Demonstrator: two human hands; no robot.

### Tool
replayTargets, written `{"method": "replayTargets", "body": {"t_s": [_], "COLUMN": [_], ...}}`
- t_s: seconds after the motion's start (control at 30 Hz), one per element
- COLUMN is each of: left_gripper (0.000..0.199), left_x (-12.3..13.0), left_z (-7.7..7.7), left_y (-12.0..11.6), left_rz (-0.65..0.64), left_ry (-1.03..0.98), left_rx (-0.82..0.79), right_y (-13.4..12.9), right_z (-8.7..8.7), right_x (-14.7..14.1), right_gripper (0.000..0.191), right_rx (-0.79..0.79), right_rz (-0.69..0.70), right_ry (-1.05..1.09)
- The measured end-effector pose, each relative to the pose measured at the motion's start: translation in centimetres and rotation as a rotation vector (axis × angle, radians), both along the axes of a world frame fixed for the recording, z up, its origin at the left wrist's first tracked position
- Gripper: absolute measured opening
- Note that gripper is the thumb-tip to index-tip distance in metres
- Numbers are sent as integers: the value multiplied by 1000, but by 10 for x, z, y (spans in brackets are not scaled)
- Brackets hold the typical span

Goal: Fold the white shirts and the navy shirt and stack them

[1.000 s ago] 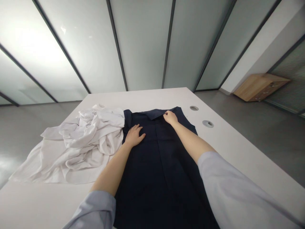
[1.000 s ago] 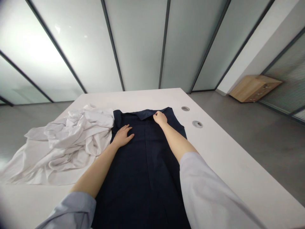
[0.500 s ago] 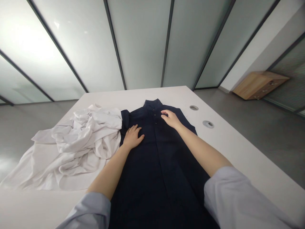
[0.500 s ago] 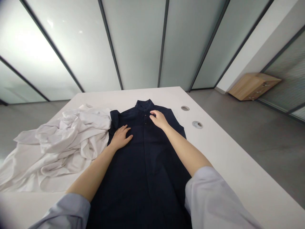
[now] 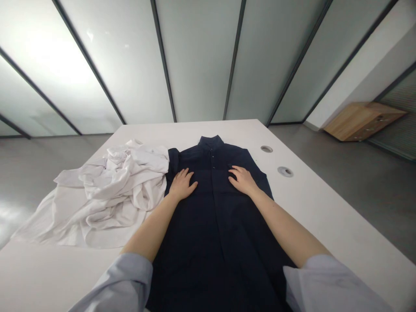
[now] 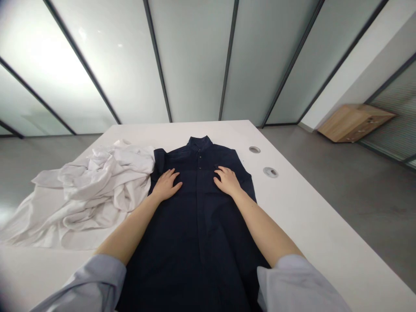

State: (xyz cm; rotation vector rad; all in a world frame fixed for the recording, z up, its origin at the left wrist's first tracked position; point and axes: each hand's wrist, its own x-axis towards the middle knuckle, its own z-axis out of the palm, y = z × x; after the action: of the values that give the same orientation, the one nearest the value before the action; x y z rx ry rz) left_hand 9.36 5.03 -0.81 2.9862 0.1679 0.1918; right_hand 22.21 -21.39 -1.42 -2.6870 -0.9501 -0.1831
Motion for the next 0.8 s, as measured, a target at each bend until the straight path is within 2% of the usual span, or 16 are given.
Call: {"method": "replayTargets", "body": {"t_s": [0.1,0.2,0.33,0.5,0.67,0.8], "left_gripper": [56,58,61,67,82,73], "left_x": [-1,-1,4,13,26,40], "left_z": [1,2,0,-2,4,14], "left_y": [1,4,10,13,21,31], "left_rz": [33,122,258,297,433,530], "left_ry": [-88,-167,-113,-140,-175,-115], "left_rx": [29,83,86,74,-48,-181], "right_y": [-1,-2,-1,2,2,2], "right_z": [1,0,0,0,2,3], "right_x": [0,0,0,-1,-3,-2], "right_gripper": [35,35,35,36,36,37], "right_rx": [10,13,10,-2,-15,-18], "right_rz": [7,5,7,-7,-11,-15], "right_ry": [9,9,2,-5,-4,-10]}}
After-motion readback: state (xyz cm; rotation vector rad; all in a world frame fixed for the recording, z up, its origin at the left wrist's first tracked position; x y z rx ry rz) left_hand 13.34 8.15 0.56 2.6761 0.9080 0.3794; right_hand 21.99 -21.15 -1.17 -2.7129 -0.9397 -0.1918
